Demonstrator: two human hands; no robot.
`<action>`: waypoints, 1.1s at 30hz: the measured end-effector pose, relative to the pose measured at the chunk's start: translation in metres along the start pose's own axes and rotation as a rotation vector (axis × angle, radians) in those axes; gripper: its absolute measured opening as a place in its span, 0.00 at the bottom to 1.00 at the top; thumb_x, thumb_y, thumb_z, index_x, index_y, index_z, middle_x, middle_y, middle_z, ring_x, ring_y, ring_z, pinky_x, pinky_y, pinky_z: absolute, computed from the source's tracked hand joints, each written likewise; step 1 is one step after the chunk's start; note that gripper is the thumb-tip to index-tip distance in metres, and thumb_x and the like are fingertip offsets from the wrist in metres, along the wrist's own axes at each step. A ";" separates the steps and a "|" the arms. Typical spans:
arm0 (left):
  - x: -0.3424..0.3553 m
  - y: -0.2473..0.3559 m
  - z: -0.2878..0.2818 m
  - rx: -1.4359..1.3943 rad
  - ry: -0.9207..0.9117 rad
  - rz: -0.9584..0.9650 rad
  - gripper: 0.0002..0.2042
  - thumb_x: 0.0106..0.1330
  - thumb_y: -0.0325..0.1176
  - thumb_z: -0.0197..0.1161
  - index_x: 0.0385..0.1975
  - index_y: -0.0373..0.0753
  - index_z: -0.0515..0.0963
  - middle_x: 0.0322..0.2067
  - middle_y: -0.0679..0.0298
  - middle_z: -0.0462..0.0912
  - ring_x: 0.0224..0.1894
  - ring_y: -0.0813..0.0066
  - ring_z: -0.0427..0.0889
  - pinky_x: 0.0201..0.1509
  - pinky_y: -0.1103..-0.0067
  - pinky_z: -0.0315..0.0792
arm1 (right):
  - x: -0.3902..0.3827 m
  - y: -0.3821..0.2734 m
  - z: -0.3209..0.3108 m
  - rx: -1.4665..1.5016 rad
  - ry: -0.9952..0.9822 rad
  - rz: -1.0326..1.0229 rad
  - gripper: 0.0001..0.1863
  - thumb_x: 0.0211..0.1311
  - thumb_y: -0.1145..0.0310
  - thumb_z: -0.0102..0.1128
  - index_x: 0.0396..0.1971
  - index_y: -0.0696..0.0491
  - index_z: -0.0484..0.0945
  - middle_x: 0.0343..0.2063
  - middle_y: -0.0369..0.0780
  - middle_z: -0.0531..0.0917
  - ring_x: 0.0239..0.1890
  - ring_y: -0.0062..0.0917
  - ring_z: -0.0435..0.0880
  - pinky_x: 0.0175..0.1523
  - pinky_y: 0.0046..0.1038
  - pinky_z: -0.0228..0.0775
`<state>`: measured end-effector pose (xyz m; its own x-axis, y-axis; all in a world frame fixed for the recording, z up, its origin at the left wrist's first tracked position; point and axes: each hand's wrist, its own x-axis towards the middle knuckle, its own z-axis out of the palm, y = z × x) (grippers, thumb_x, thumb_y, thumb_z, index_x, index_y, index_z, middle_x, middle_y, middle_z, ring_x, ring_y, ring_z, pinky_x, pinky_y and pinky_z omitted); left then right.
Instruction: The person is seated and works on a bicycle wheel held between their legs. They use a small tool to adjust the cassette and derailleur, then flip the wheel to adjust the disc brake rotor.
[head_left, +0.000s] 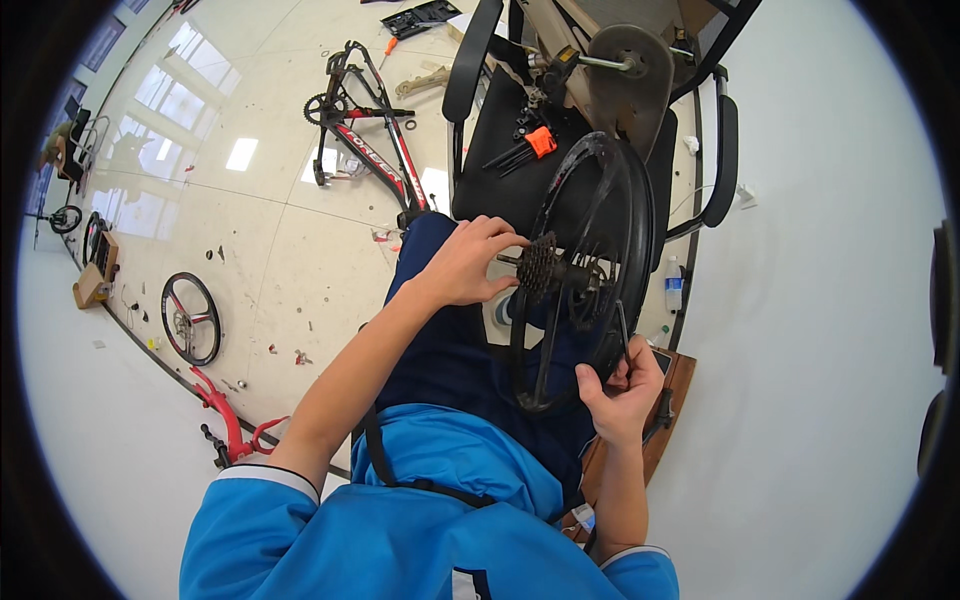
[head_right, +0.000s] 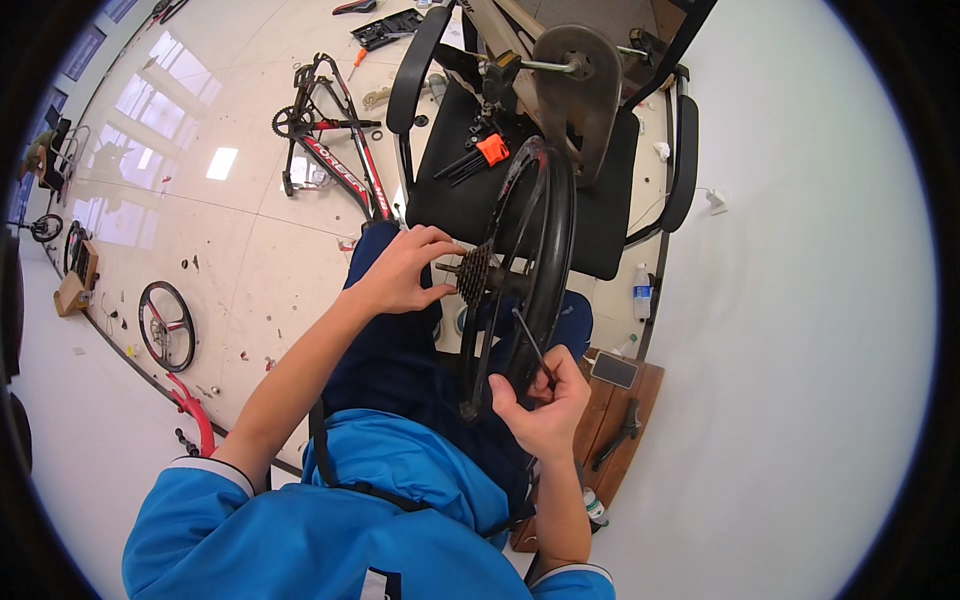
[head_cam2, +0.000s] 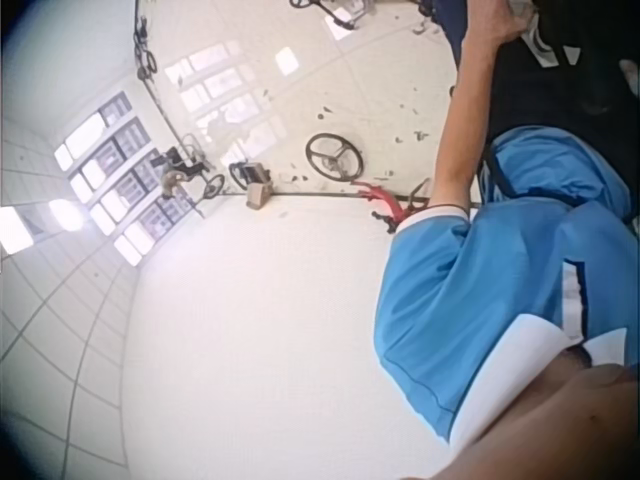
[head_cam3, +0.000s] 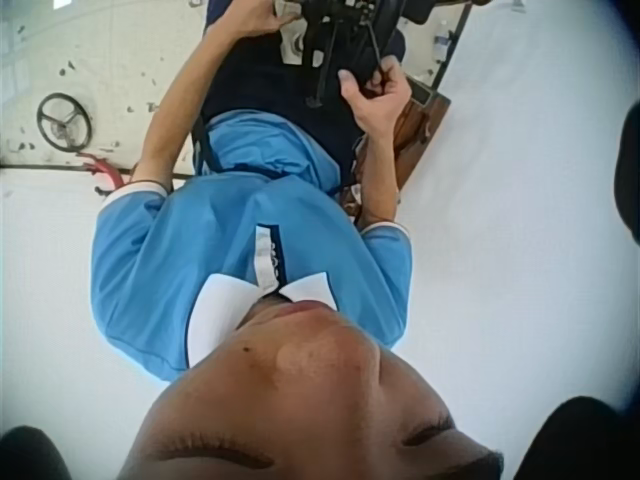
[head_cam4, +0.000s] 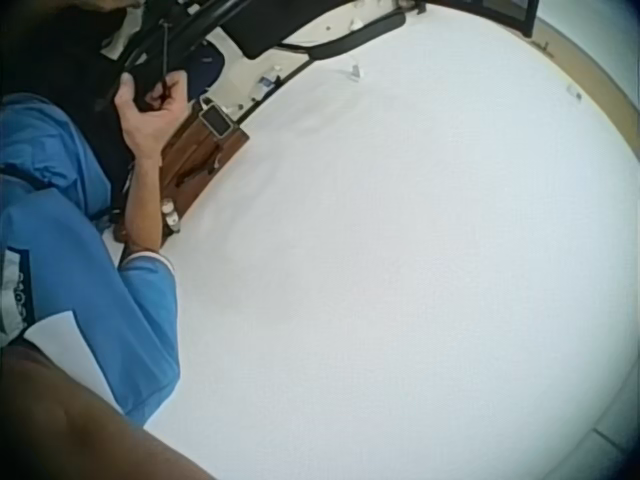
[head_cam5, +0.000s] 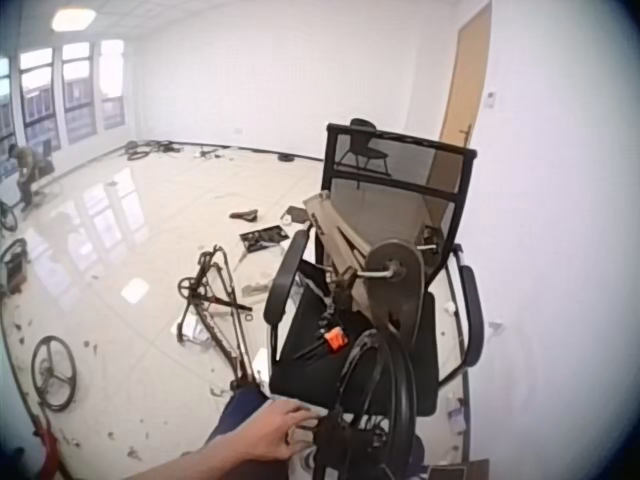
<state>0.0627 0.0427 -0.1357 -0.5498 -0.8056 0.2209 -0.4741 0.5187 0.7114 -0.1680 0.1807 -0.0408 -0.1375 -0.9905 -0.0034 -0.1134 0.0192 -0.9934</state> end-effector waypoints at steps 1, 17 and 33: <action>0.001 0.000 -0.001 0.005 -0.004 -0.001 0.27 0.48 0.34 0.76 0.52 0.41 0.78 0.46 0.58 0.77 0.51 0.58 0.75 0.57 0.69 0.68 | 0.000 0.000 0.000 -0.003 0.001 0.001 0.25 0.46 0.71 0.78 0.23 0.48 0.62 0.19 0.25 0.64 0.20 0.06 0.56 0.25 0.12 0.48; 0.011 -0.005 0.003 -0.067 0.049 -0.056 0.23 0.50 0.37 0.75 0.47 0.40 0.80 0.40 0.62 0.80 0.46 0.63 0.78 0.52 0.72 0.70 | 0.001 -0.002 -0.003 0.041 0.029 0.019 0.24 0.46 0.72 0.77 0.23 0.48 0.62 0.20 0.26 0.66 0.22 0.07 0.59 0.26 0.13 0.50; 0.026 -0.065 0.040 -0.413 -0.063 -0.592 0.20 0.53 0.44 0.76 0.37 0.32 0.84 0.33 0.60 0.86 0.33 0.74 0.82 0.41 0.78 0.76 | 0.000 -0.002 -0.004 -0.038 -0.020 0.007 0.24 0.46 0.69 0.79 0.24 0.50 0.64 0.20 0.27 0.70 0.22 0.08 0.66 0.26 0.13 0.56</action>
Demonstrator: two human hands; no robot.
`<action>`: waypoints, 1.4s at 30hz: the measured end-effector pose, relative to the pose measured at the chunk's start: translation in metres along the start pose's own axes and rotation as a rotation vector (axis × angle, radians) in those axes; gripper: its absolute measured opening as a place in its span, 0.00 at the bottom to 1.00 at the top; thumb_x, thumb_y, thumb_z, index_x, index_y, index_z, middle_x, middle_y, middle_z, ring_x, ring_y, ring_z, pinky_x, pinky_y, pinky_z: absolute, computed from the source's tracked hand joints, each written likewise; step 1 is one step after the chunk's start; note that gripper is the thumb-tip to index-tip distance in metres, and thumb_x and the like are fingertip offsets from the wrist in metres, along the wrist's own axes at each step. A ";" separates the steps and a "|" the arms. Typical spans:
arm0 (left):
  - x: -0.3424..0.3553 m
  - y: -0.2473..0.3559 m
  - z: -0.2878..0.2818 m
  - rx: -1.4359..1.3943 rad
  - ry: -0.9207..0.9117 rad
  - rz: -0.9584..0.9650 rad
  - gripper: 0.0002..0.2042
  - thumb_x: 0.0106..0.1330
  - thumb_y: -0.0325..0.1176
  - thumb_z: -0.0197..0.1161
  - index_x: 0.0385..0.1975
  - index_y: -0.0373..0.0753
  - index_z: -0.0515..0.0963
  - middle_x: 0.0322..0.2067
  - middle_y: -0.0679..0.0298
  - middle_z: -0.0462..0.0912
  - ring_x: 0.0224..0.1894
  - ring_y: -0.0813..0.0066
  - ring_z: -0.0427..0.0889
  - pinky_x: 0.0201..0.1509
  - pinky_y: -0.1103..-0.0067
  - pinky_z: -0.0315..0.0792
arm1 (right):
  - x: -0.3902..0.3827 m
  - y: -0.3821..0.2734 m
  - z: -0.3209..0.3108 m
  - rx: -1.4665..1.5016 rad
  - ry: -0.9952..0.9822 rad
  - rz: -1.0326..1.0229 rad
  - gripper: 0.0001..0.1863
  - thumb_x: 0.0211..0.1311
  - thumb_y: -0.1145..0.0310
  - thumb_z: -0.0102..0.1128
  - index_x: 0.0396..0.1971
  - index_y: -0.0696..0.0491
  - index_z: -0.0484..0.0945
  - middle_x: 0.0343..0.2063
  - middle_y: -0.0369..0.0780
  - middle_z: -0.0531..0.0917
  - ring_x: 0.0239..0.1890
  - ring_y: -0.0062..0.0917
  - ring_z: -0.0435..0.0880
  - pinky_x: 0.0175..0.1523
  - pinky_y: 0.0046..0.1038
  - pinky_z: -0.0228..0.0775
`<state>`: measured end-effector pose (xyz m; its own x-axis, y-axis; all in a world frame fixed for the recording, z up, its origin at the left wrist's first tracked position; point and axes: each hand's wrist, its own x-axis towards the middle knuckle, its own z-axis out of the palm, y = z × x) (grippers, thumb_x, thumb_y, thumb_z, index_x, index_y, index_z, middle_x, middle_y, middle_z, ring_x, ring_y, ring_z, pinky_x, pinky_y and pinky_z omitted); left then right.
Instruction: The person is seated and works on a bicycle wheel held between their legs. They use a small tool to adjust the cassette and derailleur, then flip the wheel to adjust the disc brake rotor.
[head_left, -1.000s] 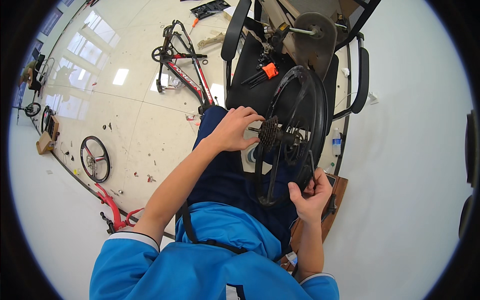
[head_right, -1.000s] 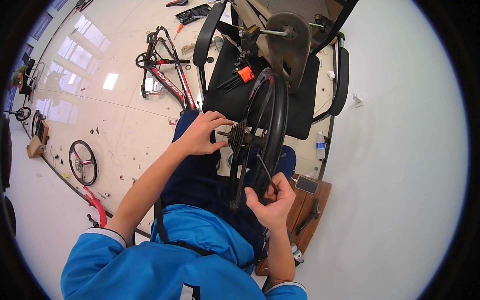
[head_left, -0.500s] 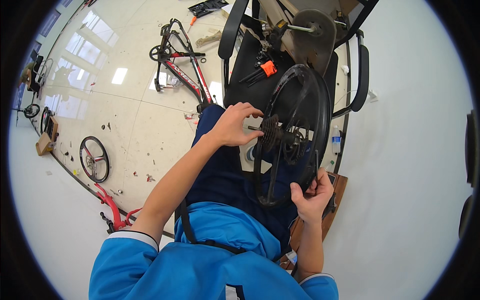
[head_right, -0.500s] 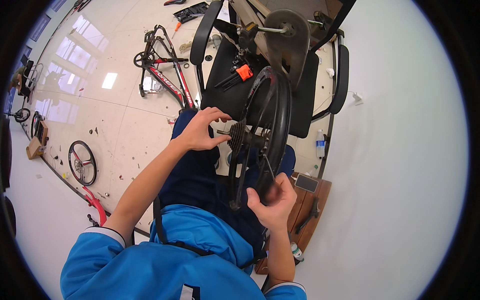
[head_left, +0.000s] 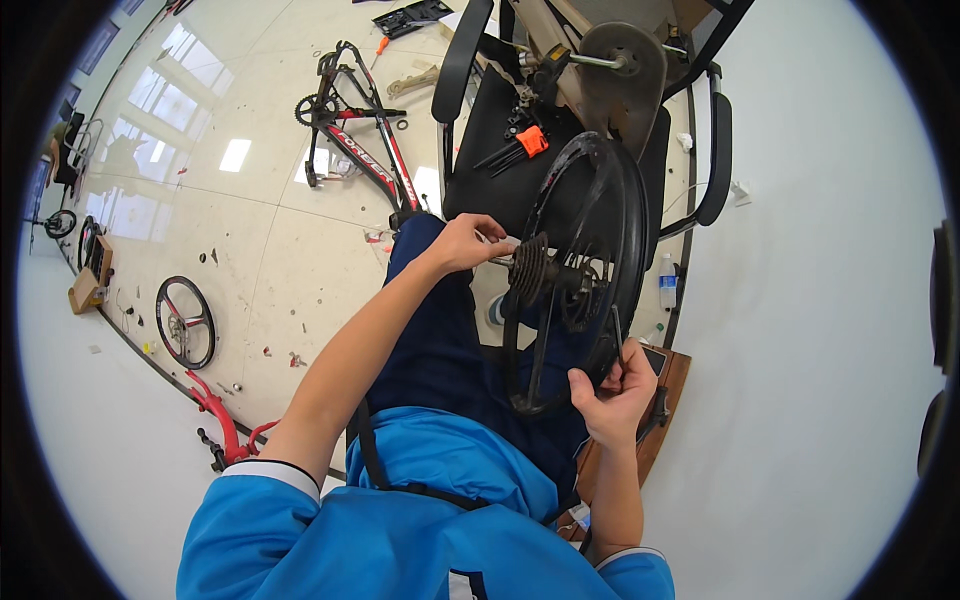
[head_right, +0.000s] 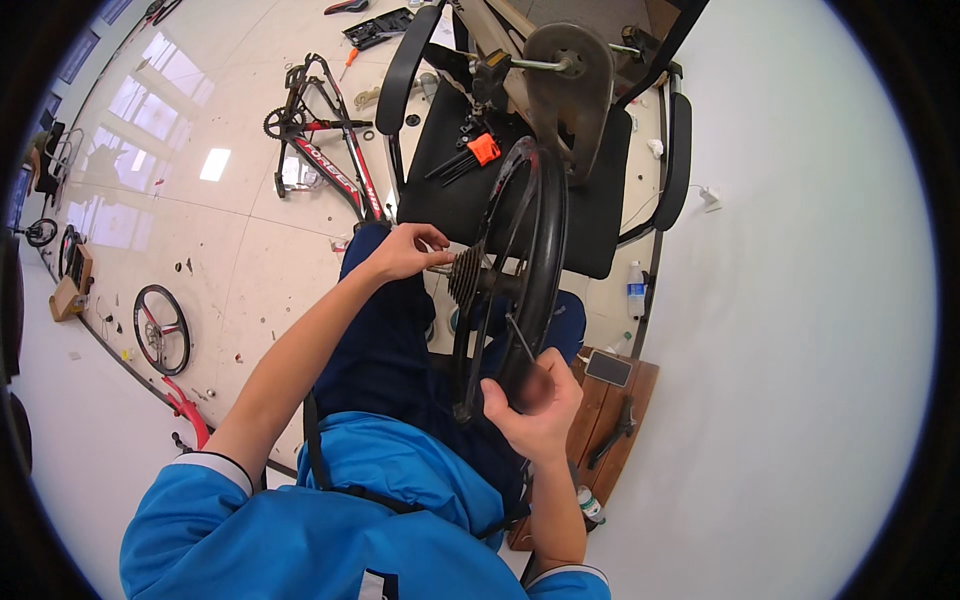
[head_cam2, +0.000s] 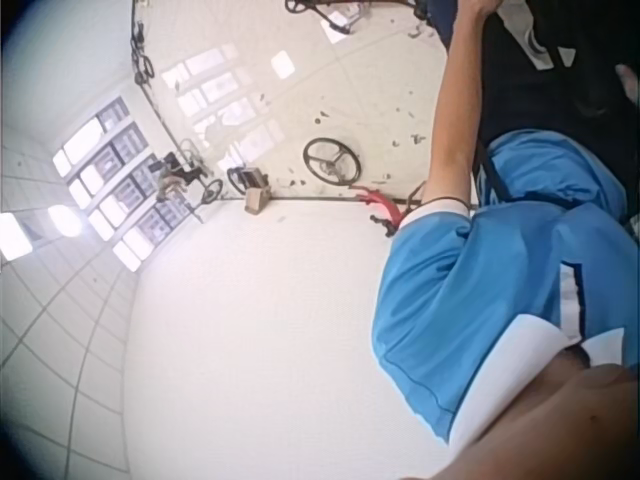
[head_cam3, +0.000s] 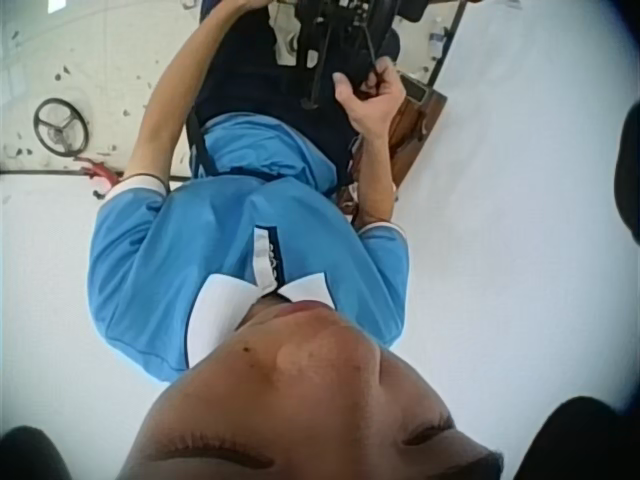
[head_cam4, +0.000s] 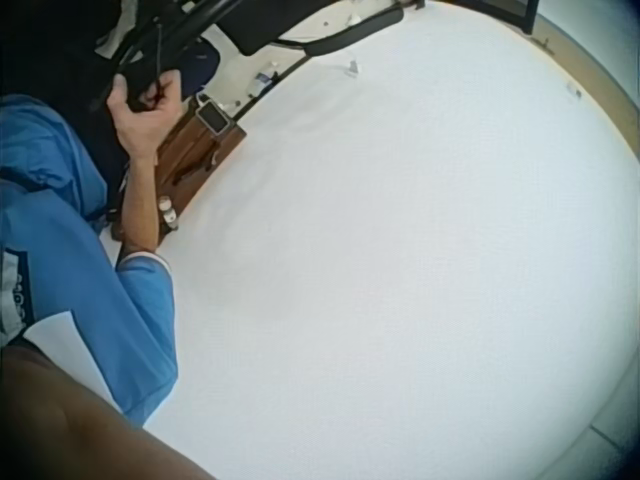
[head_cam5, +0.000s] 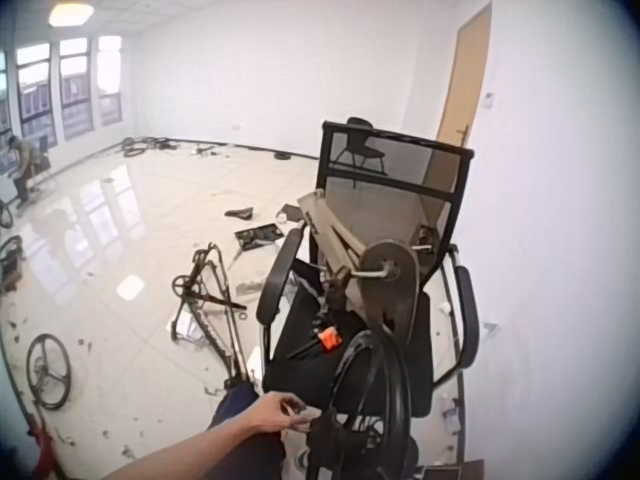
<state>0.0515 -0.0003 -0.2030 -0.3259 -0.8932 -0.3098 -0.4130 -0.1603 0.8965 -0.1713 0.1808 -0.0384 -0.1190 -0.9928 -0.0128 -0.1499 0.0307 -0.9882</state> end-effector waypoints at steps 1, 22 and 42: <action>-0.001 -0.003 0.001 -0.024 -0.008 -0.018 0.21 0.52 0.45 0.76 0.36 0.32 0.84 0.34 0.58 0.87 0.35 0.71 0.84 0.44 0.77 0.77 | 0.000 0.000 0.000 0.006 0.000 0.007 0.24 0.46 0.68 0.79 0.24 0.50 0.64 0.19 0.27 0.70 0.22 0.08 0.66 0.26 0.13 0.56; -0.056 0.043 -0.027 -0.988 -0.355 0.236 0.14 0.64 0.40 0.70 0.44 0.40 0.84 0.36 0.69 0.81 0.37 0.78 0.77 0.43 0.79 0.72 | -0.001 0.012 0.003 0.039 0.017 -0.028 0.23 0.47 0.72 0.77 0.25 0.50 0.63 0.19 0.25 0.65 0.22 0.08 0.60 0.26 0.14 0.49; -0.059 0.081 -0.013 0.436 0.044 0.730 0.16 0.60 0.41 0.68 0.48 0.48 0.85 0.37 0.61 0.74 0.42 0.62 0.73 0.48 0.71 0.68 | 0.001 0.006 0.004 0.022 0.035 -0.014 0.24 0.45 0.68 0.78 0.22 0.49 0.63 0.18 0.26 0.67 0.21 0.09 0.62 0.26 0.14 0.52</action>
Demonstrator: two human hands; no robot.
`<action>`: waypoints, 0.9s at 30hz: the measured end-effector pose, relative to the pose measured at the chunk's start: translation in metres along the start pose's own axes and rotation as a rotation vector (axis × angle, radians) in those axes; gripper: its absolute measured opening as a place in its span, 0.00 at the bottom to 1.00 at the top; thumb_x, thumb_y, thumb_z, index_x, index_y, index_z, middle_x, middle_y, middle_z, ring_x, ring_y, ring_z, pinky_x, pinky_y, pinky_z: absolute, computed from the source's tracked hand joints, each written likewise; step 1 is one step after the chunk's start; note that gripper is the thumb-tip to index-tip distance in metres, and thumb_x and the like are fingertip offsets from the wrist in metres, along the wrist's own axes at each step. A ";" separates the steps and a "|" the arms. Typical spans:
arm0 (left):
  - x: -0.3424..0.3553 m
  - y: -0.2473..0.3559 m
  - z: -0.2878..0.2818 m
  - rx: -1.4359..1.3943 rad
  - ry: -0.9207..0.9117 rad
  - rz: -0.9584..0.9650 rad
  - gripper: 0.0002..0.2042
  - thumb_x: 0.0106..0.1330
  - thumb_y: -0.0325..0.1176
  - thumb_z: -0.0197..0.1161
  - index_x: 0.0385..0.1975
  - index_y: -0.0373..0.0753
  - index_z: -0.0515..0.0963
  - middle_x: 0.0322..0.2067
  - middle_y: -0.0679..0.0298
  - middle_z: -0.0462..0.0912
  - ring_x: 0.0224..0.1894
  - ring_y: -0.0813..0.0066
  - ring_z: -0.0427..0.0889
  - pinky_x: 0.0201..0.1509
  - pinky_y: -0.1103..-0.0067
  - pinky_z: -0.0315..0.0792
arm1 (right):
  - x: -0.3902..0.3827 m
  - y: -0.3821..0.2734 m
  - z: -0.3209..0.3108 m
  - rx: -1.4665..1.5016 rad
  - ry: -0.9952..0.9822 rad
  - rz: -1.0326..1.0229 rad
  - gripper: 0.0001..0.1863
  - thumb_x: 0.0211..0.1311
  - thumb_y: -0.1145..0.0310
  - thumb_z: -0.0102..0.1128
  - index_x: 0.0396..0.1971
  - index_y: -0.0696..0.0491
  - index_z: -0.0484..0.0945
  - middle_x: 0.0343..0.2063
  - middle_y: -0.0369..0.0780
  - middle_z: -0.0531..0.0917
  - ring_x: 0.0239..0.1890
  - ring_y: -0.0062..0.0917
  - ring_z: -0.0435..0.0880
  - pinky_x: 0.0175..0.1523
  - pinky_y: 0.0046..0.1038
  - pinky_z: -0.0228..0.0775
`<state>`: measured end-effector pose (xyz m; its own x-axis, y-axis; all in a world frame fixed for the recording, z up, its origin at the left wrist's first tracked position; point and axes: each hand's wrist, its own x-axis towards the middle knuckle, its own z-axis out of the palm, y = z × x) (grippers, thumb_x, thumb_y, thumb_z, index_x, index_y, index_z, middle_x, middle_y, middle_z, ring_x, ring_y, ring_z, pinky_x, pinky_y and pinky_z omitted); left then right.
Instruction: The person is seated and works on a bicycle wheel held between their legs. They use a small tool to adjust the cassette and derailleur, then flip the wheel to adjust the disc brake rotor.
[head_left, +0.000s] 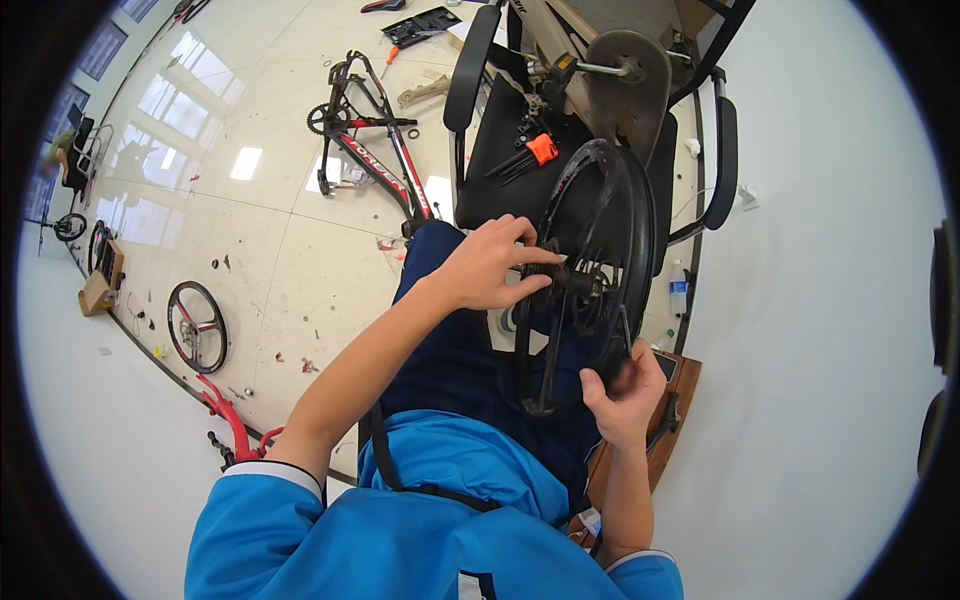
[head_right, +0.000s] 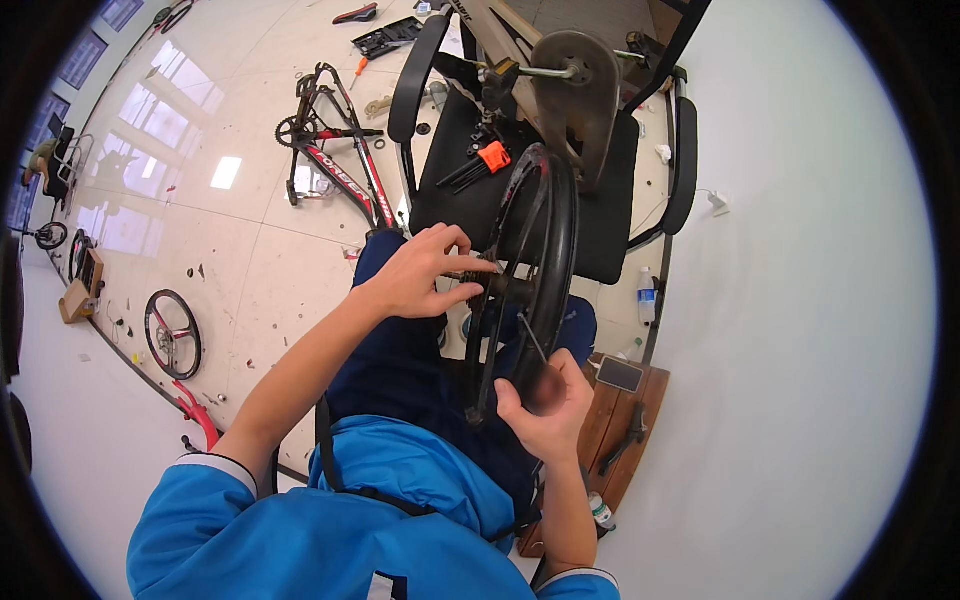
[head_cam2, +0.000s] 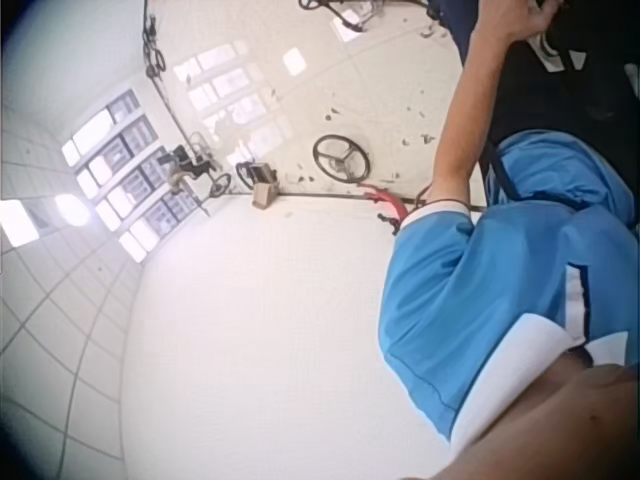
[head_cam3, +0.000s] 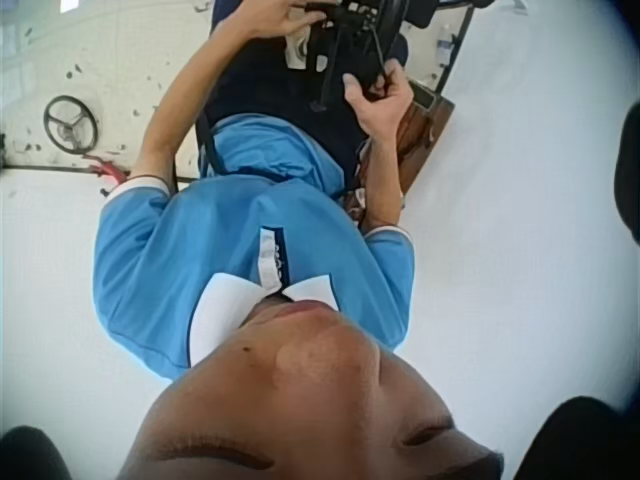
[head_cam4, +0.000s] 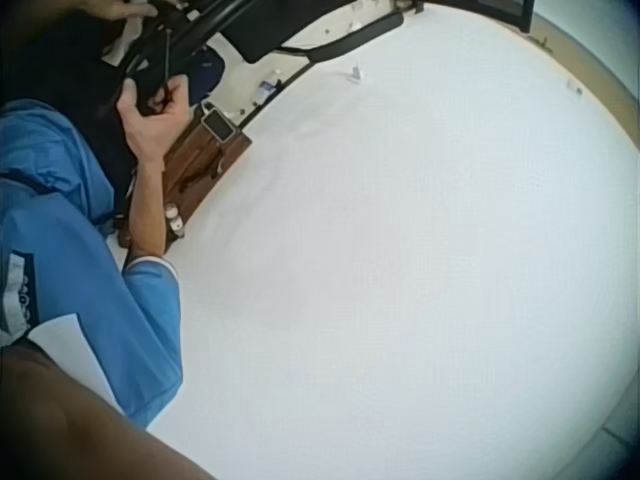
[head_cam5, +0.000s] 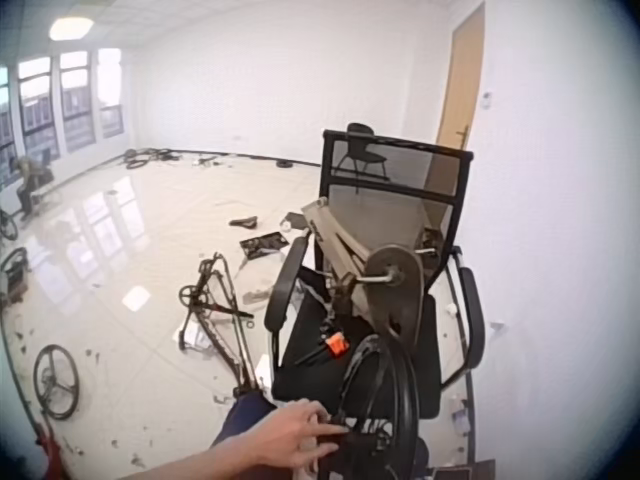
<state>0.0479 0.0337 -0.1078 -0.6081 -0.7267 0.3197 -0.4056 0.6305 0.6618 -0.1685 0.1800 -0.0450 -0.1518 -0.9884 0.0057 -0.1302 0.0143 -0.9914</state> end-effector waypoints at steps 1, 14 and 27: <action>0.002 -0.002 0.000 -0.012 -0.009 -0.028 0.17 0.61 0.42 0.68 0.49 0.48 0.85 0.37 0.60 0.74 0.42 0.62 0.74 0.49 0.71 0.69 | -0.001 0.004 -0.002 -0.017 -0.001 -0.002 0.25 0.45 0.68 0.79 0.22 0.49 0.63 0.18 0.26 0.66 0.21 0.08 0.61 0.26 0.14 0.52; 0.009 -0.019 0.011 -0.179 -0.114 -0.230 0.22 0.69 0.49 0.57 0.56 0.43 0.81 0.41 0.58 0.72 0.48 0.63 0.71 0.55 0.73 0.66 | -0.001 0.005 -0.005 -0.082 0.002 0.010 0.26 0.44 0.64 0.79 0.21 0.49 0.62 0.16 0.25 0.64 0.20 0.09 0.60 0.24 0.15 0.49; 0.006 -0.014 0.011 -0.195 -0.095 -0.223 0.20 0.70 0.47 0.56 0.55 0.43 0.82 0.40 0.59 0.72 0.47 0.63 0.71 0.54 0.73 0.66 | -0.001 0.007 -0.001 -0.035 0.006 -0.004 0.26 0.44 0.63 0.79 0.21 0.48 0.61 0.17 0.26 0.64 0.20 0.09 0.58 0.24 0.15 0.48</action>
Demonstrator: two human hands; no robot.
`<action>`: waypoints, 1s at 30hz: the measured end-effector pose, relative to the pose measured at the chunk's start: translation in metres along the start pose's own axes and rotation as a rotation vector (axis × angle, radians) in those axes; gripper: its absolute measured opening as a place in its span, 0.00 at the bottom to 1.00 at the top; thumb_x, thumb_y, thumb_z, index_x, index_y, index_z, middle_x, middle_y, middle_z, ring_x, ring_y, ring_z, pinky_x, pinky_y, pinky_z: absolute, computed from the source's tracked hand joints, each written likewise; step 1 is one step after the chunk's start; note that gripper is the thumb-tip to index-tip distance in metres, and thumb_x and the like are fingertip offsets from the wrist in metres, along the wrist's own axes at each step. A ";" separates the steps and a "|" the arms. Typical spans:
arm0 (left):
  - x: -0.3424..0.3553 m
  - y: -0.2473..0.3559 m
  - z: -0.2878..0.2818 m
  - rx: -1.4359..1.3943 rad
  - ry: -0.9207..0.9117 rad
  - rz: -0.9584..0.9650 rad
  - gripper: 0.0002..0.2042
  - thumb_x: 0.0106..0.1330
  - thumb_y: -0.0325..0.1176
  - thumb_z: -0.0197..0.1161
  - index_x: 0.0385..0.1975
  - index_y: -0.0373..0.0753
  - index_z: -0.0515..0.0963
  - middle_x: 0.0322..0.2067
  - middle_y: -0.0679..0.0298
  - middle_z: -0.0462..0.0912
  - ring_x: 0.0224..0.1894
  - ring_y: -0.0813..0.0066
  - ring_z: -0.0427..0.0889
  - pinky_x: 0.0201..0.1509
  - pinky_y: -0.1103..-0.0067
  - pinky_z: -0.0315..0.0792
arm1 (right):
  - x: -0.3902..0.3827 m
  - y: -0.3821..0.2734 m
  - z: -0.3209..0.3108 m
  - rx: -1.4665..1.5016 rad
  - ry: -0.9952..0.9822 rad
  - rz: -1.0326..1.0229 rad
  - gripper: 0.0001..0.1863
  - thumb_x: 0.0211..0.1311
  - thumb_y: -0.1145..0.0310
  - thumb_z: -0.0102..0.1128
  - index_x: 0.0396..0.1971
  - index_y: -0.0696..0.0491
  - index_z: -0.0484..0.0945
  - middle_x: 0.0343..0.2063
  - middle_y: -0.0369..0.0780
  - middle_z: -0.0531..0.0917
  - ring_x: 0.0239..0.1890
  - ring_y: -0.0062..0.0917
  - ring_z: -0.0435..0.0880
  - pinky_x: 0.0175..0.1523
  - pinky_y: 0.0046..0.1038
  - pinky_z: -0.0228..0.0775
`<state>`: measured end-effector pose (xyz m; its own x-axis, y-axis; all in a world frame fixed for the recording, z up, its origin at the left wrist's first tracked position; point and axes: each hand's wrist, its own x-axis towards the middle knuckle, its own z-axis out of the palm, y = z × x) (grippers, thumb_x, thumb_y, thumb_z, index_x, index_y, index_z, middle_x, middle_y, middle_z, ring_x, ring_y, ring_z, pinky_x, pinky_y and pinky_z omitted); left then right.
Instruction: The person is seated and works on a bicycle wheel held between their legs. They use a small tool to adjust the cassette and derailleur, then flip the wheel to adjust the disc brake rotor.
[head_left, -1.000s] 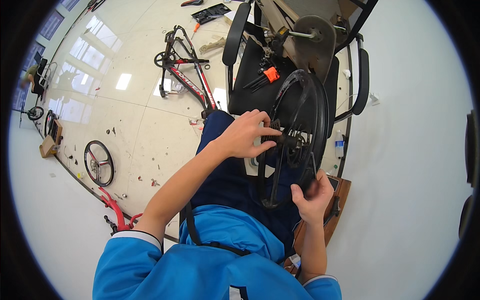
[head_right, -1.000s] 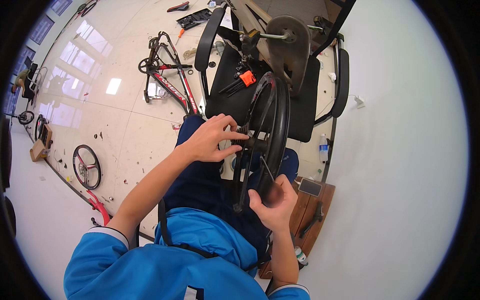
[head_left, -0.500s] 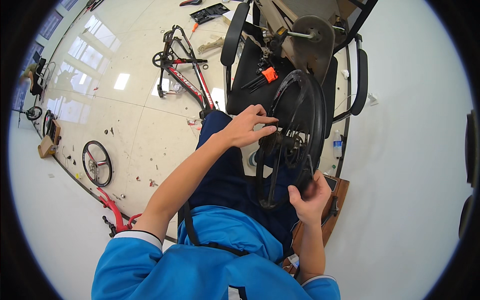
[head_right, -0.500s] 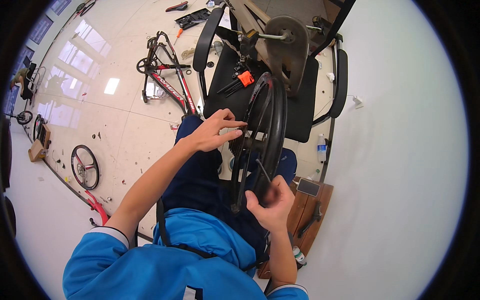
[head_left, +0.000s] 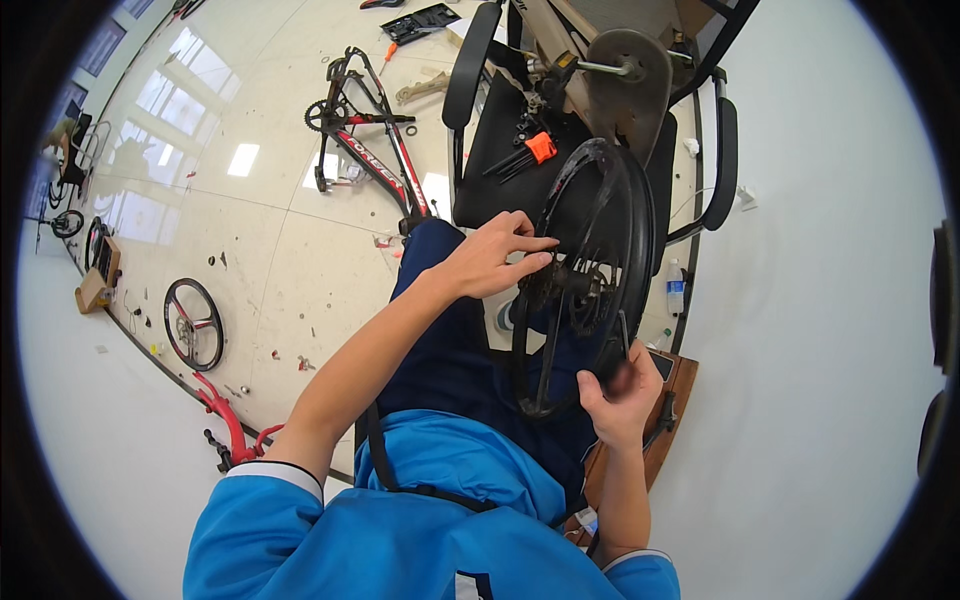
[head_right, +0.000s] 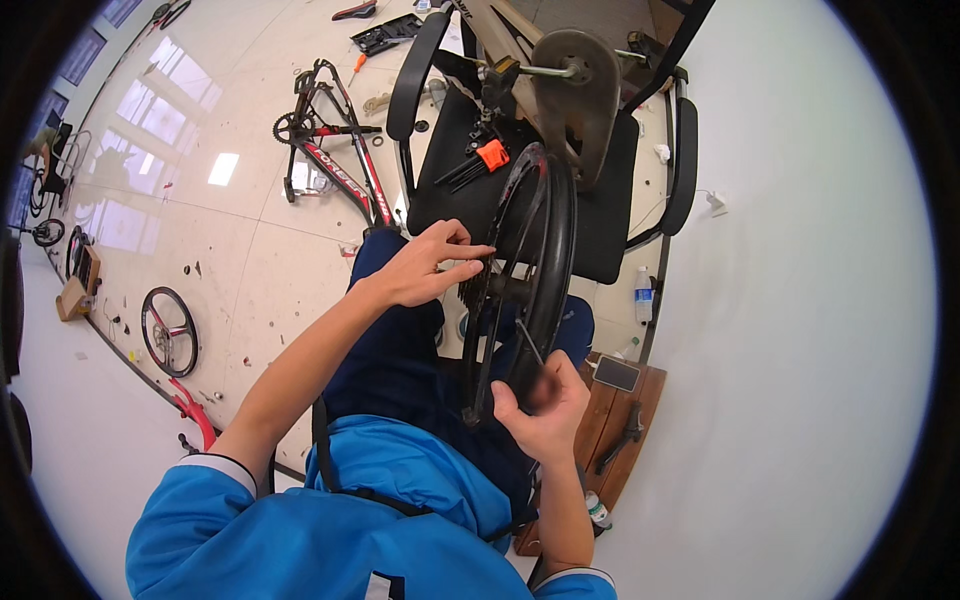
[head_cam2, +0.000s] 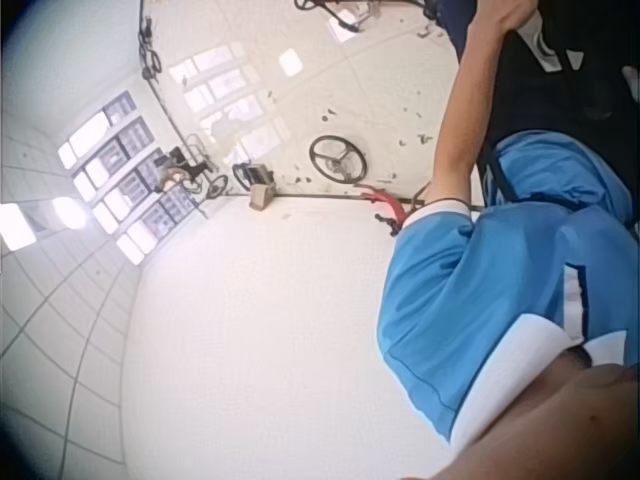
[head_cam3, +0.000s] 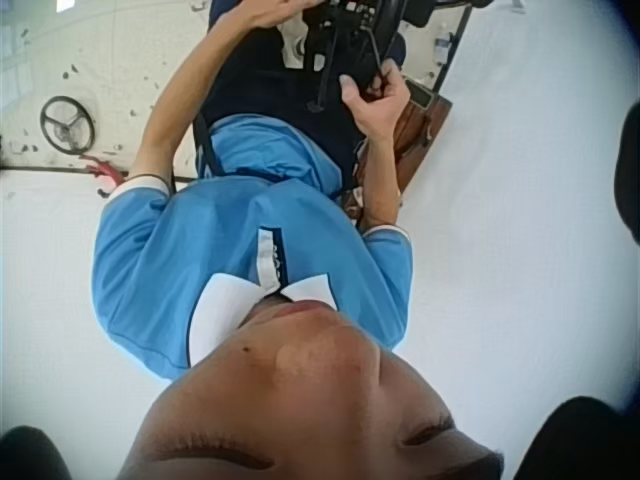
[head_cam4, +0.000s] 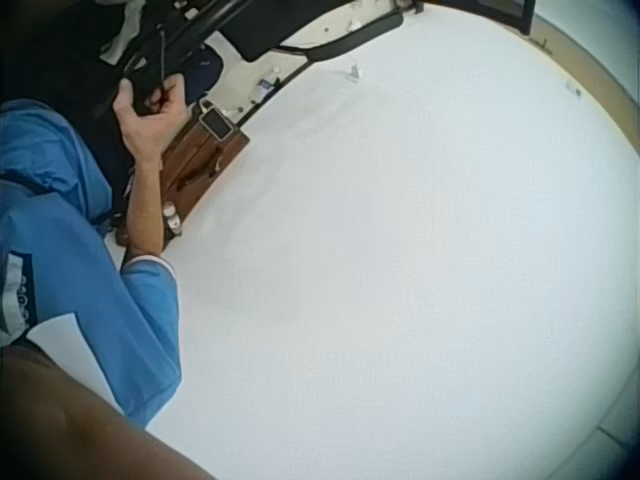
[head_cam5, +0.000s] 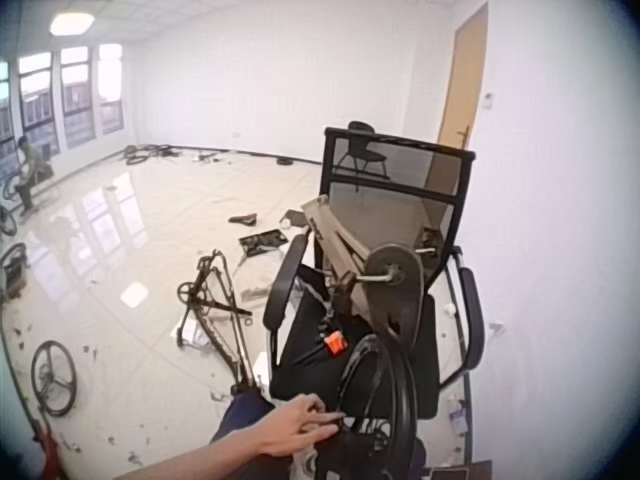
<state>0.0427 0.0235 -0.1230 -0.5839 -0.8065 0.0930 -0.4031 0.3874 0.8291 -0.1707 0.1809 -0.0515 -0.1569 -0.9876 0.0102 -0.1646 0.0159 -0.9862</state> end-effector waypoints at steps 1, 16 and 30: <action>-0.001 0.002 0.000 -0.008 0.009 0.003 0.20 0.70 0.46 0.56 0.55 0.44 0.82 0.40 0.58 0.72 0.47 0.63 0.72 0.54 0.73 0.67 | 0.000 0.000 0.000 0.005 0.002 0.005 0.27 0.44 0.63 0.79 0.21 0.48 0.61 0.17 0.26 0.64 0.20 0.09 0.58 0.24 0.15 0.48; 0.026 -0.035 0.014 -0.192 -0.072 -0.316 0.25 0.74 0.53 0.48 0.53 0.38 0.81 0.41 0.56 0.73 0.46 0.64 0.73 0.54 0.73 0.67 | 0.000 -0.003 0.005 0.067 -0.036 0.019 0.26 0.45 0.63 0.79 0.22 0.47 0.61 0.18 0.26 0.65 0.19 0.06 0.56 0.25 0.13 0.48; 0.012 -0.015 0.013 -0.134 0.013 -0.227 0.27 0.76 0.53 0.44 0.52 0.36 0.82 0.36 0.58 0.71 0.46 0.64 0.70 0.55 0.73 0.64 | 0.000 0.000 0.002 0.036 -0.017 0.009 0.25 0.44 0.64 0.78 0.21 0.48 0.62 0.18 0.26 0.65 0.19 0.07 0.57 0.25 0.13 0.49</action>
<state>0.0325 0.0138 -0.1411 -0.4798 -0.8720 -0.0974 -0.4254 0.1341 0.8950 -0.1687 0.1803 -0.0517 -0.1419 -0.9899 -0.0014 -0.1276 0.0197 -0.9916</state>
